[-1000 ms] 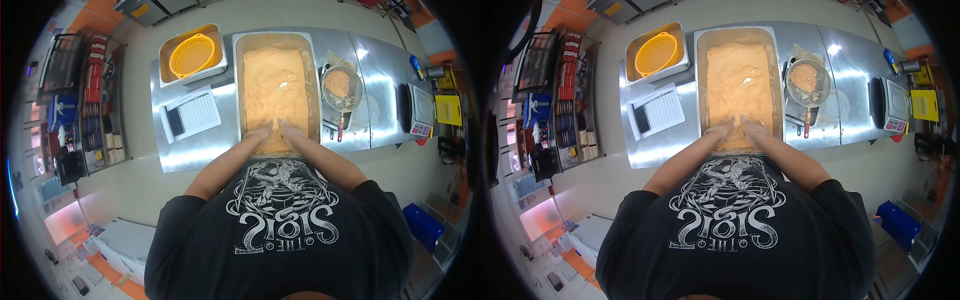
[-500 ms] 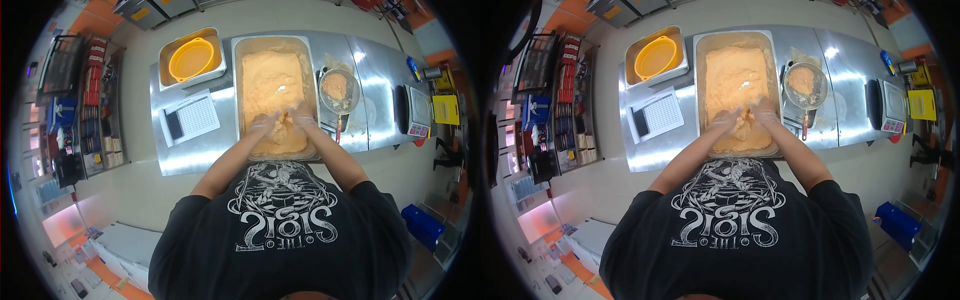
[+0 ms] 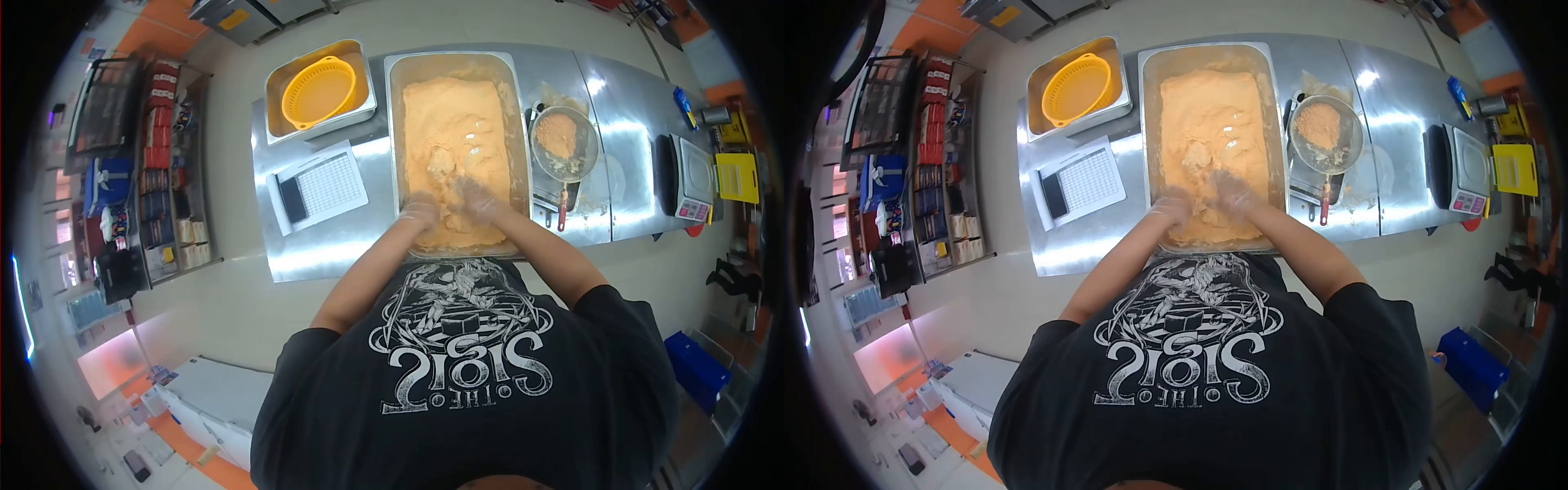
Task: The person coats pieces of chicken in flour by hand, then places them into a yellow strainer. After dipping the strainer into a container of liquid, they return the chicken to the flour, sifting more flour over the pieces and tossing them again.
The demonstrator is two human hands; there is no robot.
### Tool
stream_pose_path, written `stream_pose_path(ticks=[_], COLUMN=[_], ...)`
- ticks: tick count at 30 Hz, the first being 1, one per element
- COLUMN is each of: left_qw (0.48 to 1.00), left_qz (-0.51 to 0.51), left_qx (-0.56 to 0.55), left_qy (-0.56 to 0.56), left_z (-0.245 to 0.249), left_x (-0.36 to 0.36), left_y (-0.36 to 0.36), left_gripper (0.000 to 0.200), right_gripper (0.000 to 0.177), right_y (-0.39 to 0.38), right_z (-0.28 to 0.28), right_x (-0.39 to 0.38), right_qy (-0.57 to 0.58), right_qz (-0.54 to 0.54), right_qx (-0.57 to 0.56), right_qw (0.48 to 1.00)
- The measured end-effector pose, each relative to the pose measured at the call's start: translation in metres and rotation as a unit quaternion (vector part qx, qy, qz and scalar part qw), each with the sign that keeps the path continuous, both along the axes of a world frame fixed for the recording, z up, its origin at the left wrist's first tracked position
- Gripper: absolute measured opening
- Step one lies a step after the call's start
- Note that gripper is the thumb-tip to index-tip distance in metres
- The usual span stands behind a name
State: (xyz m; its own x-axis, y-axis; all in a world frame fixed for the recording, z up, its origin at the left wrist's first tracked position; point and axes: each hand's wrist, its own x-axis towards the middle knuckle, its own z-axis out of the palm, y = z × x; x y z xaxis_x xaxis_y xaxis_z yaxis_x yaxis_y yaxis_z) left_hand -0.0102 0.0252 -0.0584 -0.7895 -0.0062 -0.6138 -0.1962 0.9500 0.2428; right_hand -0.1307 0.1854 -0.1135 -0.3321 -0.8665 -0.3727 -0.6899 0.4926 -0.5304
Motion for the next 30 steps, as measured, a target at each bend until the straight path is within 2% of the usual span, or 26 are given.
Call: stream_pose_path(ticks=[2,5,7,8,10,11,14,17,20,23,26,29,30], left_qw=[0.995,0.996,0.998,0.997,0.981,0.967,0.899,0.819,0.763,0.779,0.864,0.914,0.950], left_qz=[-0.083,-0.043,0.012,0.037,0.148,0.202,0.388,0.509,0.533,0.491,0.409,0.370,0.271], left_qx=[-0.051,-0.025,0.033,0.061,0.109,0.132,0.177,0.251,0.360,0.389,0.288,0.148,0.132], left_qy=[0.004,-0.072,-0.046,-0.034,-0.068,-0.085,-0.100,-0.086,-0.058,-0.021,0.055,-0.078,-0.077], left_z=[0.031,0.034,-0.022,-0.046,-0.055,-0.056,-0.022,-0.015,-0.022,-0.036,-0.067,-0.036,-0.038], left_x=[-0.012,-0.024,-0.013,-0.008,-0.001,0.002,0.001,-0.015,-0.026,-0.031,-0.031,-0.033,-0.029], left_y=[-0.003,-0.001,0.006,0.010,0.025,0.033,0.048,0.056,0.054,0.051,0.041,0.028,0.025], left_gripper=[0.030,0.036,0.040,0.042,0.048,0.051,0.059,0.059,0.059,0.060,0.059,0.056,0.056], right_gripper=[0.063,0.064,0.071,0.074,0.083,0.088,0.101,0.087,0.076,0.070,0.068,0.059,0.057], right_y=[0.019,0.029,0.028,0.029,0.028,0.024,0.002,-0.013,-0.028,-0.016,0.000,0.011,0.008], right_z=[-0.001,0.033,0.018,0.013,0.023,0.029,-0.008,-0.034,0.023,0.021,0.034,0.055,0.057], right_x=[0.006,-0.011,-0.018,-0.018,0.007,0.020,0.056,0.056,0.036,0.013,-0.022,-0.034,-0.034], right_qy=[-0.009,-0.117,-0.105,-0.098,-0.166,-0.199,-0.233,-0.235,-0.175,-0.134,-0.038,0.046,0.071], right_qz=[0.070,-0.084,-0.226,-0.298,-0.295,-0.294,-0.418,-0.456,-0.505,-0.486,-0.327,-0.284,-0.268], right_qx=[-0.002,-0.001,0.142,0.211,0.208,0.205,0.200,0.124,0.108,0.080,0.055,0.007,0.002], right_qw=[0.997,0.990,0.958,0.926,0.918,0.912,0.855,0.850,0.838,0.860,0.943,0.958,0.961])
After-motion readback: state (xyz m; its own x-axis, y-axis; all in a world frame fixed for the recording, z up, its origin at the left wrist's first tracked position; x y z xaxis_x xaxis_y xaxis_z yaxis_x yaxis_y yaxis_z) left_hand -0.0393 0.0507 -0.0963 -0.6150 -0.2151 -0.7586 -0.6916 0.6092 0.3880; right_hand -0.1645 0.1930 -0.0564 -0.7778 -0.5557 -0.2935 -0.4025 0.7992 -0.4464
